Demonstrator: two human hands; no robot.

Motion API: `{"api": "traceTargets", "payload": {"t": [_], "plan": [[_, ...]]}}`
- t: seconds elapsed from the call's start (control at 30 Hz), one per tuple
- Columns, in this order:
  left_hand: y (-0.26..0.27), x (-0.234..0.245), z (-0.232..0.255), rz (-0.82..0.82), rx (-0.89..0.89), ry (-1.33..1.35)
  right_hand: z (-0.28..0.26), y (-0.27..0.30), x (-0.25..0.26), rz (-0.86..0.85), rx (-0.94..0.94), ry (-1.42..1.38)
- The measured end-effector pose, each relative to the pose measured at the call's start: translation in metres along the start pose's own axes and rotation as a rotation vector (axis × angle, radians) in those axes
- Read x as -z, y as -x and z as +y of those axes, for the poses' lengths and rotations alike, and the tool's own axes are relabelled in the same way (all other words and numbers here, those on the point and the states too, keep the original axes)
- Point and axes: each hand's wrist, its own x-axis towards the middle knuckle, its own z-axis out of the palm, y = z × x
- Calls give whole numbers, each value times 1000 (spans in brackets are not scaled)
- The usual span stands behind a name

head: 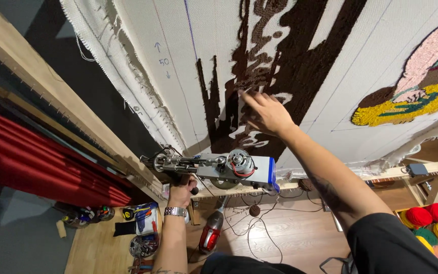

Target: Tufting a rug with a tufting gun on a wooden frame.

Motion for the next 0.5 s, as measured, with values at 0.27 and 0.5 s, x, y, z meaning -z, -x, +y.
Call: {"api": "traceTargets", "payload": {"t": [0.27,0.5], "plan": [[12,-41,-1,-34,-42,-2,35,10,-4,69,-93,-231],[-31,6,-72,-46,-2,-19,45,12,-8,37,-101,-386]]}}
